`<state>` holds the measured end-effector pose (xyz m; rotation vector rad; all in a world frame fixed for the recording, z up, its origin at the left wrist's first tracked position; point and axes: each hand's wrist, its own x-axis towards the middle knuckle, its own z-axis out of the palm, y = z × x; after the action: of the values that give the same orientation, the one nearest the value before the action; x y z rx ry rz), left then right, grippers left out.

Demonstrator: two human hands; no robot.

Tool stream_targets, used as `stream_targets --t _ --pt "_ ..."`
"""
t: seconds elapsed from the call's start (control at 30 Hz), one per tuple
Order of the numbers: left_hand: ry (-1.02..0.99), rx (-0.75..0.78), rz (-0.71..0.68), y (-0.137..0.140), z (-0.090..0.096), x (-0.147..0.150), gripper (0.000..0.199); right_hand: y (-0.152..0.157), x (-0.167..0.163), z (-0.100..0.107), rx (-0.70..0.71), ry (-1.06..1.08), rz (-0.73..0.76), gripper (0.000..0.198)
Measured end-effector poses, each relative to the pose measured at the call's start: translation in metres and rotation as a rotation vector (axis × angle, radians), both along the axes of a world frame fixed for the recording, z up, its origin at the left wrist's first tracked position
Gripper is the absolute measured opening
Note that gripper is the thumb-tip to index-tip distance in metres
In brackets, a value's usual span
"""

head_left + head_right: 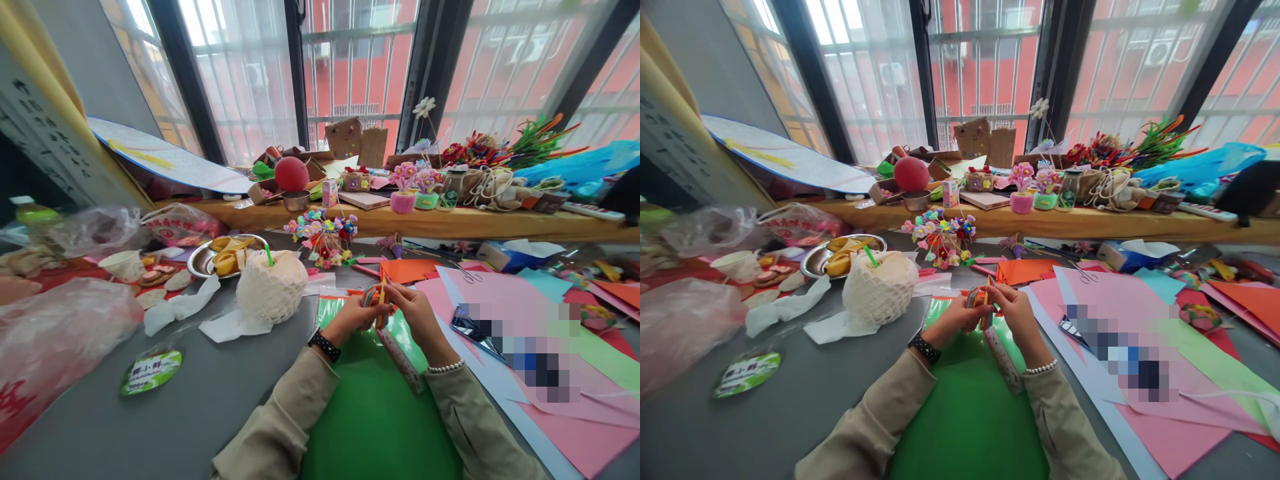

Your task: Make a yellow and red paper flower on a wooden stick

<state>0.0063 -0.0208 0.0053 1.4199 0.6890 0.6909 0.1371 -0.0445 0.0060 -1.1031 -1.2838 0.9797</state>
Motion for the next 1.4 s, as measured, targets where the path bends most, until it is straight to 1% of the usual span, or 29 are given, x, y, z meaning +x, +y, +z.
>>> stream_targets --t 0.13,0.3,0.4,0.47,0.57,0.67,0.77,0.9,0.97,1.0,1.13,1.27,1.4 --pt "0.037 0.026 0.037 0.003 -0.003 0.0 0.036 0.0 0.001 0.001 -0.025 -0.008 0.045 0.03" --pt "0.106 0.089 0.12 0.007 -0.008 0.002 0.038 -0.002 0.0 0.008 -0.031 -0.138 0.096 0.03" --pt "0.131 0.113 0.161 0.008 -0.009 0.003 0.037 -0.003 0.0 0.009 -0.022 -0.201 0.057 0.028" --pt "0.133 0.105 0.125 0.008 -0.008 0.003 0.036 -0.002 0.0 0.007 -0.017 -0.207 0.004 0.029" --pt "0.138 0.088 0.049 0.005 -0.006 0.002 0.036 -0.001 0.0 0.004 -0.028 -0.151 -0.077 0.031" --pt "0.135 0.089 0.026 0.003 -0.004 0.001 0.037 0.0 0.0 0.003 -0.07 -0.092 -0.096 0.032" --pt "0.08 0.027 -0.002 0.001 -0.002 -0.001 0.035 -0.001 0.001 0.005 -0.115 -0.048 -0.017 0.031" --pt "-0.115 -0.203 -0.139 -0.001 0.003 -0.005 0.028 -0.005 0.003 0.011 -0.122 0.047 0.218 0.031" --pt "-0.176 -0.271 -0.163 -0.001 0.005 -0.007 0.027 -0.008 0.004 0.014 -0.105 0.054 0.326 0.032" --pt "-0.191 -0.284 -0.157 -0.001 0.005 -0.007 0.027 -0.01 0.005 0.016 -0.094 0.036 0.354 0.032" --pt "-0.195 -0.297 -0.152 -0.001 0.005 -0.007 0.028 -0.013 0.007 0.022 -0.072 -0.052 0.351 0.031" --pt "-0.206 -0.305 -0.17 0.0 0.003 -0.007 0.025 -0.013 0.006 0.024 -0.071 -0.046 0.365 0.031" --pt "-0.207 -0.304 -0.203 0.001 0.003 -0.007 0.023 -0.013 0.005 0.024 -0.088 -0.066 0.324 0.028"
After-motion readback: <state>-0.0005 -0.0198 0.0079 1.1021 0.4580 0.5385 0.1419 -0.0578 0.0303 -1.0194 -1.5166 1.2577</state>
